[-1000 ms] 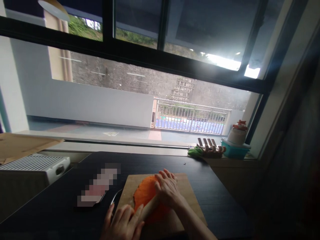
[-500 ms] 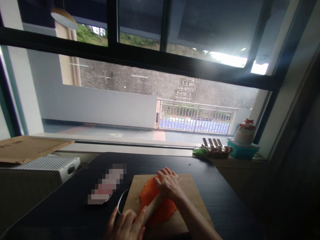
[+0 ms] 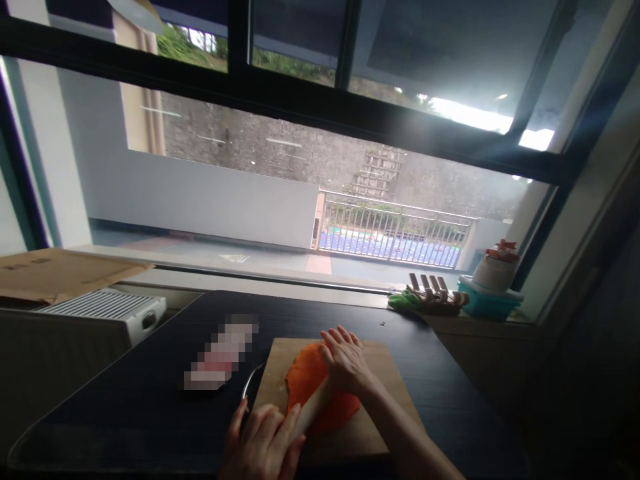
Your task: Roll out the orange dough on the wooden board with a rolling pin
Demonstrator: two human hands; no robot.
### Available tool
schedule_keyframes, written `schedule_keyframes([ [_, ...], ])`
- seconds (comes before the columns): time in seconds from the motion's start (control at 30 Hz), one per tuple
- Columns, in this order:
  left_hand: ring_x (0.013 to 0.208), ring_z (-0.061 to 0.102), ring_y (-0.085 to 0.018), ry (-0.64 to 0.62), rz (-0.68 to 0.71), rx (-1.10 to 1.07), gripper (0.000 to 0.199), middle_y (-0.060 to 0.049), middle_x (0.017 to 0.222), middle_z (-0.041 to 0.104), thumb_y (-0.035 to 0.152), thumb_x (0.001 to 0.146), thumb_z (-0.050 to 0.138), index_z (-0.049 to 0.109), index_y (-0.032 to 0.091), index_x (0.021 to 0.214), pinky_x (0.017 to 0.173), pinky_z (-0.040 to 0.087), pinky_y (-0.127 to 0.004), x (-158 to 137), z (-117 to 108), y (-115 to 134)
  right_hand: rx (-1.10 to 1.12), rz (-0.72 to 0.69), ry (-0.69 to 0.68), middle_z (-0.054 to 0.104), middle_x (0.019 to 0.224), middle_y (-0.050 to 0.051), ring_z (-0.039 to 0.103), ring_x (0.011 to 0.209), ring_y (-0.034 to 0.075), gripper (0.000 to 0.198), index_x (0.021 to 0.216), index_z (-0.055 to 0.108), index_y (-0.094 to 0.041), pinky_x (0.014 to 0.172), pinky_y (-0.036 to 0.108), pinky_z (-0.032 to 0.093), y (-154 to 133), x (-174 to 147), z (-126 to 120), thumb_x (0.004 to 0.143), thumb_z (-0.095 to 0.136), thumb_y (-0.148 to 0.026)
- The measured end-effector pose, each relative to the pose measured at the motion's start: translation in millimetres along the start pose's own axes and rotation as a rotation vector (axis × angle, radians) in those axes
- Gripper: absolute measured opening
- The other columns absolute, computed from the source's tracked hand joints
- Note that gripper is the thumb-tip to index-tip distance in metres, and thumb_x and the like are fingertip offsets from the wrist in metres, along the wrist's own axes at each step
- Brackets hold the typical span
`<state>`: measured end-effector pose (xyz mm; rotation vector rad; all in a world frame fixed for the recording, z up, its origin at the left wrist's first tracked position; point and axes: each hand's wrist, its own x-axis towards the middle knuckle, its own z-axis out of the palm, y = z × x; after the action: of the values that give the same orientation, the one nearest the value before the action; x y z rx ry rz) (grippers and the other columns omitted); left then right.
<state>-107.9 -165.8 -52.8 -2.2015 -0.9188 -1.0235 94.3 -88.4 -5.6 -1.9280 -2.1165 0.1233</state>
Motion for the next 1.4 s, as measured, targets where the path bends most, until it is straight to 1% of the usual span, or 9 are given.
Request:
schedule_keyframes([
  [0.13,0.083,0.06,-0.015,0.022,-0.05,0.046,0.028,0.001,0.083,0.066,0.035,0.09,0.048,0.063,0.021,0.11,0.101,0.031,-0.037,2.3,-3.3,-16.7,0.014,-0.019,-0.071,0.048,0.138,0.007,0.031,0.134,0.023,0.053,0.136,0.044,-0.025,0.105,0.043,0.026,-33.0,47.0,6.0,0.095,0.026,-0.052],
  [0.23,0.083,0.06,-0.015,0.004,-0.076,0.065,0.027,0.001,0.083,0.065,0.033,0.09,0.049,0.063,0.021,0.11,0.101,0.031,-0.038,-0.6,-2.8,-17.3,0.026,-0.057,-0.073,0.048,0.137,0.009,0.031,0.134,0.024,0.053,0.134,0.046,-0.021,0.105,0.043,0.027,-42.6,56.2,7.5,0.094,0.028,-0.052],
  [0.47,0.088,0.059,-0.016,0.08,0.004,-0.005,0.03,-0.001,0.085,0.063,0.026,0.088,0.046,0.063,0.023,0.113,0.111,0.019,-0.045,-4.5,4.3,21.7,0.015,-0.103,-0.002,0.048,0.14,0.001,0.024,0.139,0.018,0.044,0.129,0.053,-0.025,0.113,0.038,0.016,14.1,-21.8,-6.1,0.097,0.026,-0.036],
  [0.67,0.093,0.059,-0.016,-0.005,0.07,-0.075,0.032,0.0,0.089,0.065,0.027,0.086,0.052,0.062,0.025,0.116,0.116,0.007,-0.043,3.6,1.6,44.4,-0.074,-0.033,-0.006,0.026,0.152,0.007,0.015,0.141,0.016,0.055,0.145,0.031,-0.01,0.115,0.034,0.011,47.9,-65.3,-7.3,0.096,0.02,-0.032],
  [0.83,0.094,0.06,-0.017,-0.043,-0.092,-0.099,0.032,-0.001,0.09,0.067,0.03,0.087,0.053,0.061,0.021,0.116,0.114,0.012,-0.043,-5.1,2.0,25.2,-0.044,-0.047,-0.034,0.034,0.149,0.01,0.019,0.14,0.022,0.052,0.138,0.044,-0.012,0.114,0.038,0.012,15.6,-25.3,-4.1,0.094,0.026,-0.033],
  [1.0,0.092,0.06,-0.017,-0.05,-0.091,0.005,0.03,0.0,0.093,0.069,0.028,0.088,0.052,0.06,0.022,0.116,0.112,0.017,-0.039,-7.4,-1.4,-3.6,0.019,-0.049,-0.05,0.045,0.14,0.011,0.033,0.134,0.024,0.051,0.131,0.05,-0.017,0.107,0.041,0.025,-29.7,31.4,4.7,0.092,0.034,-0.045],
  [1.13,0.089,0.06,-0.017,-0.033,-0.119,0.037,0.028,-0.001,0.088,0.068,0.026,0.089,0.049,0.06,0.019,0.114,0.11,0.02,-0.04,-5.3,-5.3,-9.1,0.035,-0.063,-0.03,0.049,0.135,0.014,0.037,0.13,0.026,0.049,0.127,0.052,-0.016,0.102,0.041,0.03,-46.4,51.1,10.3,0.091,0.036,-0.045],
  [1.23,0.092,0.06,-0.017,-0.061,-0.14,-0.017,0.032,-0.001,0.09,0.067,0.028,0.088,0.051,0.059,0.021,0.118,0.111,0.02,-0.04,-7.3,-5.2,3.0,0.059,-0.045,-0.034,0.042,0.143,0.012,0.031,0.135,0.024,0.053,0.133,0.048,-0.016,0.105,0.04,0.028,-35.2,36.2,8.7,0.091,0.036,-0.047],
  [1.4,0.097,0.059,-0.02,-0.02,-0.141,-0.114,0.033,-0.003,0.089,0.066,0.024,0.088,0.047,0.06,0.023,0.118,0.113,0.016,-0.048,-10.9,2.0,39.9,-0.013,-0.067,0.005,0.037,0.147,0.006,0.019,0.14,0.018,0.05,0.137,0.045,-0.017,0.114,0.036,0.01,16.8,-29.8,0.6,0.096,0.023,-0.034],
])
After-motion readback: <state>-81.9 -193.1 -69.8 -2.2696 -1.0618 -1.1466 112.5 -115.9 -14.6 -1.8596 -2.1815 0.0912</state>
